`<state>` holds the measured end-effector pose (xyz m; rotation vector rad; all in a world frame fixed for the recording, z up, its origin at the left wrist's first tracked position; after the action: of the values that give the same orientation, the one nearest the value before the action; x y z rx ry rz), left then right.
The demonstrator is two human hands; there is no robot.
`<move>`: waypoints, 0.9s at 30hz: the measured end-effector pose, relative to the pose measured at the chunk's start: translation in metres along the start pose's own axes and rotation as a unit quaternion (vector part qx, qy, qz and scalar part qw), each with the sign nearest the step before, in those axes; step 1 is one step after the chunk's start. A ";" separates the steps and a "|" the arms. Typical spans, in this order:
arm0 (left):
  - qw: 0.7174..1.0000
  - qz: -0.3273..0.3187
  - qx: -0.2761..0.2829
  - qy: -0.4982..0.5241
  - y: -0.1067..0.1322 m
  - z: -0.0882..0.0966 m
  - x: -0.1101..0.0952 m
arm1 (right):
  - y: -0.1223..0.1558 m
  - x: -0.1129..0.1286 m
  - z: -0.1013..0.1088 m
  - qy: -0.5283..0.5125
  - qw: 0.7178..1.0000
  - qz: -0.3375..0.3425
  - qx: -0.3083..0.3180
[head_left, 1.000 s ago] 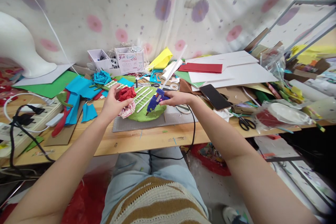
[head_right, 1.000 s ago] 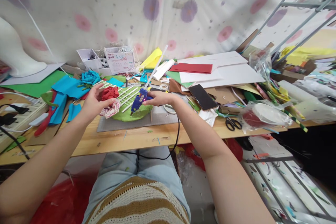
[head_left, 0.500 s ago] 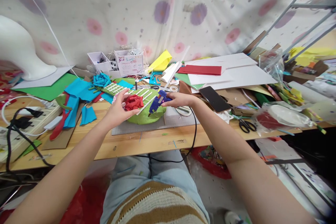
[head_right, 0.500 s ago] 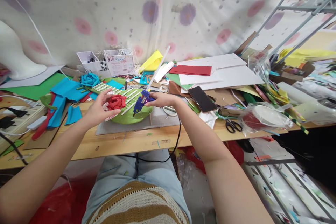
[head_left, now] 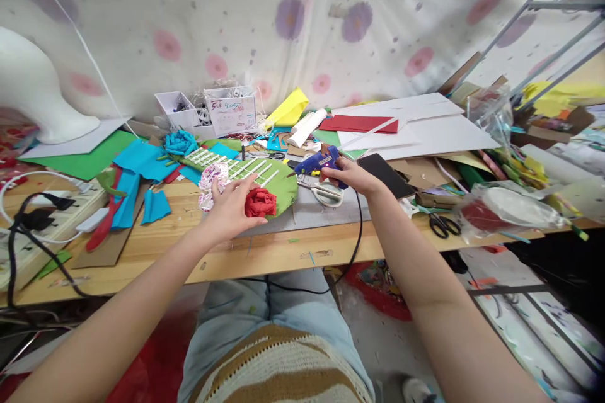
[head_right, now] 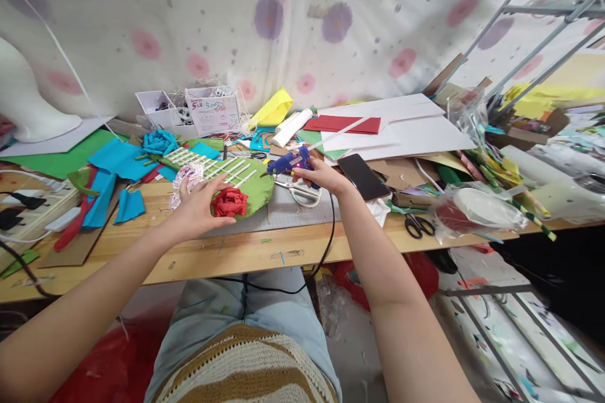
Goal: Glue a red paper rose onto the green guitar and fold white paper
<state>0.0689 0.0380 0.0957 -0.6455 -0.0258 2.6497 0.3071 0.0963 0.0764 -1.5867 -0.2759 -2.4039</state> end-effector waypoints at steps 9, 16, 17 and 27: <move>0.999 -0.026 0.017 -0.038 0.000 -0.013 0.003 | -0.001 -0.025 0.020 -0.077 0.988 0.008 -0.134; 1.000 -0.025 -0.006 -0.009 -0.004 0.007 0.004 | 0.001 -0.045 0.034 -0.137 0.969 0.009 -0.204; 0.999 -0.023 -0.038 0.001 -0.005 0.015 0.005 | 0.001 -0.048 0.036 -0.142 0.965 0.007 -0.219; 0.980 -0.142 -0.106 -0.093 0.001 -0.018 -0.049 | -0.002 -0.067 0.055 -0.009 0.923 -0.041 -0.384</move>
<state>0.1159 0.0160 0.1004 -0.4201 -0.4272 2.4353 0.3803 0.1208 0.0358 -1.8960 0.7051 -2.7332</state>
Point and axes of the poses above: each hand's wrist, its own y-axis away from the middle knuckle, its own z-axis out of the back of the hand, x = y × z, the point moved 10 cm from there along -y, towards the middle knuckle, and after that the axes turned 5 degrees about y, right-handed, at the moved point
